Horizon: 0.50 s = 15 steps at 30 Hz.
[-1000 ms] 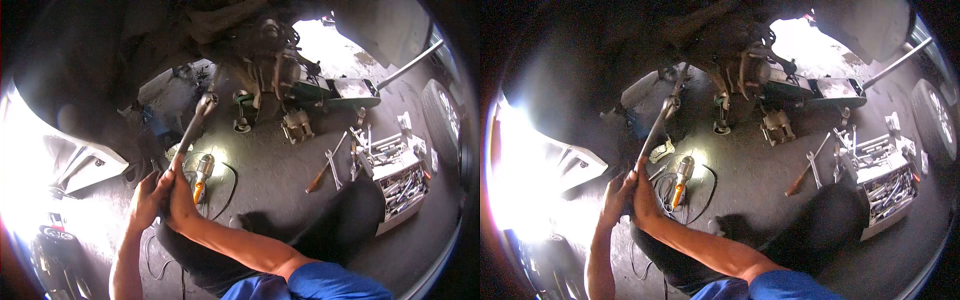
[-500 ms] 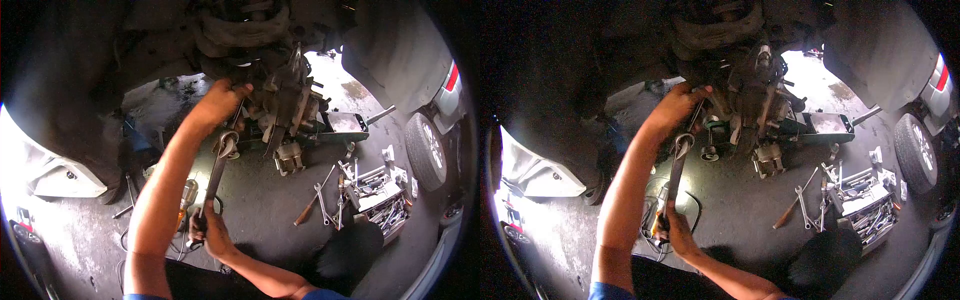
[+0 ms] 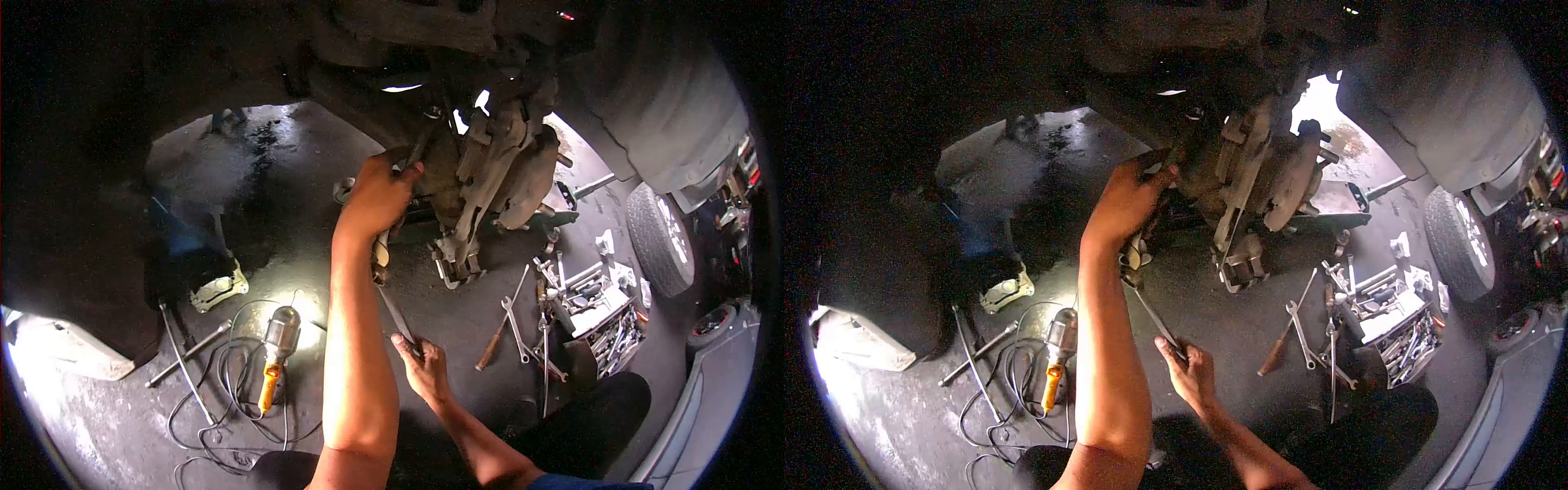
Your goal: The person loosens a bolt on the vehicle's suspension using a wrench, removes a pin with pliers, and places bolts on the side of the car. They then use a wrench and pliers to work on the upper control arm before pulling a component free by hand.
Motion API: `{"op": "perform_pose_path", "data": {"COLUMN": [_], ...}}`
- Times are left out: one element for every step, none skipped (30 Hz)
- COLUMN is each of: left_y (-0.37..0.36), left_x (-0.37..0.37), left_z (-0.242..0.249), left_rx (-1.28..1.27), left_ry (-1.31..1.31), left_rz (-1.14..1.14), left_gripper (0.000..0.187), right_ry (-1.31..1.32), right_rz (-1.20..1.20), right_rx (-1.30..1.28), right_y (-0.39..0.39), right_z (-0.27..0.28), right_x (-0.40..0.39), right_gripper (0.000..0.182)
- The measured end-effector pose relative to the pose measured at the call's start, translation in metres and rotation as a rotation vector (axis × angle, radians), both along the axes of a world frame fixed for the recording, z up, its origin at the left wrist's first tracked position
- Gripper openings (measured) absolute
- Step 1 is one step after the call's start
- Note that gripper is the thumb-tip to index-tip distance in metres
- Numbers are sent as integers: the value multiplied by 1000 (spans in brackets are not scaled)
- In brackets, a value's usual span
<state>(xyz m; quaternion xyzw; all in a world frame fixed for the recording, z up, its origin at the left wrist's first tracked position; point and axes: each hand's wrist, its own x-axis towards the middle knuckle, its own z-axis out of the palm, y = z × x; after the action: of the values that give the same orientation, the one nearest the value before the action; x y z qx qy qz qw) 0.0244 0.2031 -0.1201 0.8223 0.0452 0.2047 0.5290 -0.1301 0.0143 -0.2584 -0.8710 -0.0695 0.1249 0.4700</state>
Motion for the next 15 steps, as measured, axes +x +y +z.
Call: {"op": "perform_pose_path", "data": {"left_y": [1, 2, 2, 3, 4, 6, 10, 15, 19, 23, 28, 29, 29, 29, 29], "left_x": [2, 3, 2, 1, 0, 0, 2, 5, 4, 2, 0, -5, -9, -12, -15], "left_z": [-1, -2, 0, 2, 5, 5, 1, -1, 2, 6, 10, 20, 28, 38, 47], "left_rx": [-38, -74, -109, -62, -15, 33, 61, 91, 122, 109, 96, 82, 119, 157, 196], "left_ry": [-19, -35, -52, -67, -80, -92, -112, -131, -151, -119, -89, -57, -103, -150, -198], "left_rz": [-35, -71, -107, -81, -55, -27, -32, -35, -38, -55, -71, -88, -78, -67, -55], "left_gripper": [40, 41, 41, 41, 41, 41, 42, 42, 43, 43, 44, 44, 44, 43, 43], "right_ry": [3, 2, 1, 1, 7, -14, -36, -56, -176, -130, -84, -38, -27, -17, -8], "right_rz": [7, 8, 8, 7, -7, -9, -9, -8, -26, -29, -31, -33, -43, -52, -59], "right_rx": [-32, -25, -17, -9, -59, -55, -50, -43, -29, -14, 1, 16, 35, 56, 79], "right_y": [0, 1, 2, 2, 3, 2, -1, -3, -2, -4, -6, -7, -7, -5, -4], "right_z": [-1, -4, -7, -10, -12, -18, -29, -41, -48, -53, -59, -60, -59, -58, -58], "right_x": [4, 4, 3, 2, 0, -3, -5, -7, -10, -11, -12, -13, -13, -12, -12], "right_gripper": [57, 57, 57, 56, 55, 55, 55, 55, 55, 56, 56, 56, 57, 57, 57]}}
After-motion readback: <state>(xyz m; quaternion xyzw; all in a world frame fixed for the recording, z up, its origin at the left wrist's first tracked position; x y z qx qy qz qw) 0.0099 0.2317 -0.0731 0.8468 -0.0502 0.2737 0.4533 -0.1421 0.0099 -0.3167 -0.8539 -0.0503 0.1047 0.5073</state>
